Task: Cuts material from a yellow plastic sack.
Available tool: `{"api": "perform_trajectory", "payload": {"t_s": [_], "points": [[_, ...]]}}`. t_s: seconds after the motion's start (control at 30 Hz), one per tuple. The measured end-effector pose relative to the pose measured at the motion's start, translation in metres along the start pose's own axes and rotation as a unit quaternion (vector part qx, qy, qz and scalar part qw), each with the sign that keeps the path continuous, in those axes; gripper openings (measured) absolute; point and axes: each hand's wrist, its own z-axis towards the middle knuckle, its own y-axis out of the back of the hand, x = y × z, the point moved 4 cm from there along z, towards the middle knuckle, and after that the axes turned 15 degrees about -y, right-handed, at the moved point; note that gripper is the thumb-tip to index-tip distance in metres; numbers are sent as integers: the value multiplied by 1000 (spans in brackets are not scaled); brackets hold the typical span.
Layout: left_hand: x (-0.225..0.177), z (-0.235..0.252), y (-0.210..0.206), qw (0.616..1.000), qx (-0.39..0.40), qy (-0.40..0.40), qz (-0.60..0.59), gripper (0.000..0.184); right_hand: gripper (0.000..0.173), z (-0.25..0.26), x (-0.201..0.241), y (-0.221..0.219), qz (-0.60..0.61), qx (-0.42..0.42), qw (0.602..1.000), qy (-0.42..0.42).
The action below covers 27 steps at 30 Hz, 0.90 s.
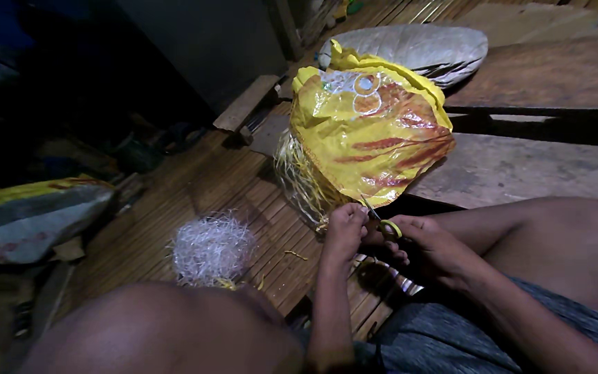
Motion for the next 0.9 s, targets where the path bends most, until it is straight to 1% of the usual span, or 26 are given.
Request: {"api": "perform_trajectory", "payload": {"t_s": [0.17, 0.3, 0.5, 0.73, 0.9], "points": [[5, 1, 0, 1000, -4, 11, -12, 16, 17, 0, -1, 1, 9, -3, 1000, -13], [7, 2, 1, 1000, -10, 8, -15, 18, 15, 0, -1, 0, 11, 5, 1000, -4], [8, 2, 3, 1000, -14, 8, -5, 16, 18, -1, 0, -1, 11, 5, 1000, -2], [4, 1, 2, 999, 37, -9, 17, 13, 19, -2, 0, -1, 11, -8, 1000, -5], [5, 1, 3, 999, 41, -10, 14, 13, 18, -1, 0, 0, 20, -4, 1000, -6]]}}
